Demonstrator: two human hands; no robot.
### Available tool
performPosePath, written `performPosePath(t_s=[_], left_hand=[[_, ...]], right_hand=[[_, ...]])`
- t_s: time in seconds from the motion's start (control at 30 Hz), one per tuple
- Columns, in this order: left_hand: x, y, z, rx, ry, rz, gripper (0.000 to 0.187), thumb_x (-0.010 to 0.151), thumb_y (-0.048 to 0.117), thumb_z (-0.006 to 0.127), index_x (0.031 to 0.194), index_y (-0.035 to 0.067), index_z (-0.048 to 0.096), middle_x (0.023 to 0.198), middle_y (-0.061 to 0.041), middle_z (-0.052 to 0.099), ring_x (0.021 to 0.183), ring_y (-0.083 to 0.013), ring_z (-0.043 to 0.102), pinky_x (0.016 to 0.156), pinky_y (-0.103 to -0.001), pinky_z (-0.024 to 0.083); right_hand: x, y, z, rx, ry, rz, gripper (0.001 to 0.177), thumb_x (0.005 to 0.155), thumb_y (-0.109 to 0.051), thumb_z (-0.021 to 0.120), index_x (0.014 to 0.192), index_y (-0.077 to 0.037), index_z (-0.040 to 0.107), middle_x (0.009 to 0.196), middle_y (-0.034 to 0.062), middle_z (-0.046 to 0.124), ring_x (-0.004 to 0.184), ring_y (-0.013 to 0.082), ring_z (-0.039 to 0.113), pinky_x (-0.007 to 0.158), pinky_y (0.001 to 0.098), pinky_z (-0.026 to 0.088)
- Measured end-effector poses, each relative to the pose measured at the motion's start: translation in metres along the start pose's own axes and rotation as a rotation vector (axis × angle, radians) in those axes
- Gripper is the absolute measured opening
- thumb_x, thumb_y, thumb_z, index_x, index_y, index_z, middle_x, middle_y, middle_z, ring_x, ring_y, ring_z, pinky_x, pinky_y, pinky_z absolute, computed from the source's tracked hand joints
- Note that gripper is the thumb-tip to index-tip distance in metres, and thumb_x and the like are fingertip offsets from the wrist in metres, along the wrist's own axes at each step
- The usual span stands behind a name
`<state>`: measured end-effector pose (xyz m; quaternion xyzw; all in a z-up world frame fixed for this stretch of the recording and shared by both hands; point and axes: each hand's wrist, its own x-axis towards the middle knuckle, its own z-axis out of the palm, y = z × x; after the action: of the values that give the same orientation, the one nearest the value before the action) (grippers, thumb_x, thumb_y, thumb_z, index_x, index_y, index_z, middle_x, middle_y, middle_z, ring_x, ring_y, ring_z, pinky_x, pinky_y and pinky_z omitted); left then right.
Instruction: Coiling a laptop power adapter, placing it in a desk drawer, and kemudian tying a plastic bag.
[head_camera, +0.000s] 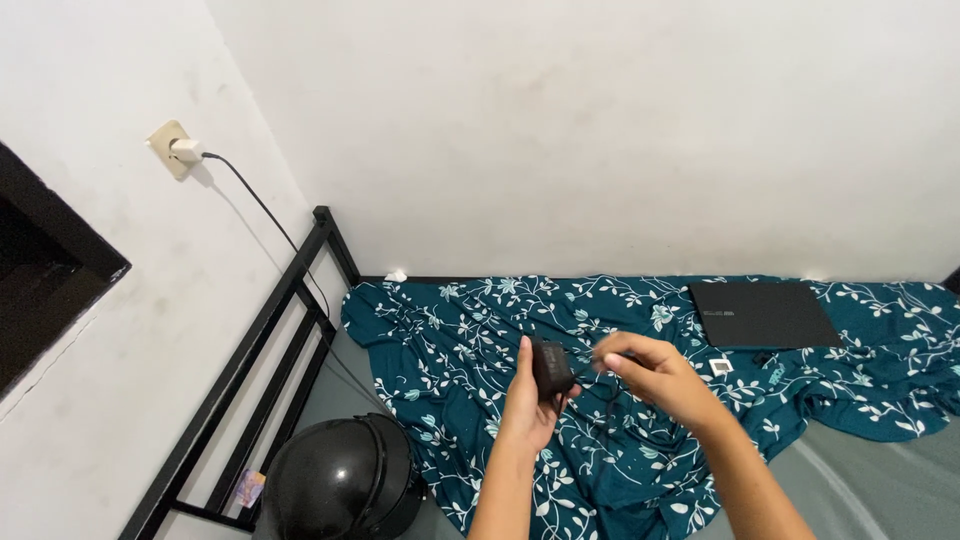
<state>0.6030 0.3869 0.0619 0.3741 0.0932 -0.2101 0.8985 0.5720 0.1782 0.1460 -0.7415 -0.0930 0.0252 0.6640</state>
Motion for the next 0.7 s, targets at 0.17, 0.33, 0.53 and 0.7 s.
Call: performPosePath(t_s=[0.17,0.33,0.53,0.7], left_hand=[[-0.027,0.019,0.023,0.079,0.002,-0.089,0.063,0.094,0.068,0.058,0.110,0.007,0.065,0.078,-0.004,0.065,0.060,-0.0155,0.062,0.048,-0.027,0.051],[-0.035,0.018,0.035,0.310,-0.166,-0.130,0.060,0.094,0.066,0.059,0.106,0.007,0.062,0.073,-0.004,0.062,0.053,-0.0160,0.060,0.042,-0.028,0.047],[-0.034,0.016,0.034,0.364,-0.236,-0.230,0.062,0.097,0.067,0.058,0.105,0.005,0.061,0.071,-0.004,0.058,0.053,-0.0152,0.058,0.042,-0.029,0.046],[-0.036,0.012,0.038,0.263,-0.391,-0.312,0.059,0.096,0.067,0.056,0.110,0.010,0.064,0.073,-0.002,0.057,0.054,-0.0117,0.053,0.043,-0.026,0.045]], right_hand=[[0.005,-0.007,-0.009,-0.132,-0.009,-0.037,0.024,0.093,-0.027,0.070,0.099,-0.006,0.081,0.079,0.0007,0.070,0.067,0.0083,0.056,0.058,0.0258,0.045],[0.014,-0.025,-0.011,-0.276,0.085,-0.004,0.022,0.084,-0.026,0.078,0.094,-0.007,0.085,0.068,0.0009,0.063,0.060,0.0120,0.047,0.055,0.0301,0.038],[0.030,-0.027,-0.020,-0.303,0.012,-0.046,0.018,0.079,-0.022,0.084,0.087,-0.007,0.084,0.068,-0.0007,0.054,0.062,0.0114,0.048,0.058,0.0296,0.041],[0.045,0.001,-0.016,-0.204,-0.052,0.020,0.019,0.087,-0.027,0.075,0.082,-0.008,0.078,0.072,-0.0045,0.063,0.068,0.0094,0.054,0.064,0.0266,0.045]])
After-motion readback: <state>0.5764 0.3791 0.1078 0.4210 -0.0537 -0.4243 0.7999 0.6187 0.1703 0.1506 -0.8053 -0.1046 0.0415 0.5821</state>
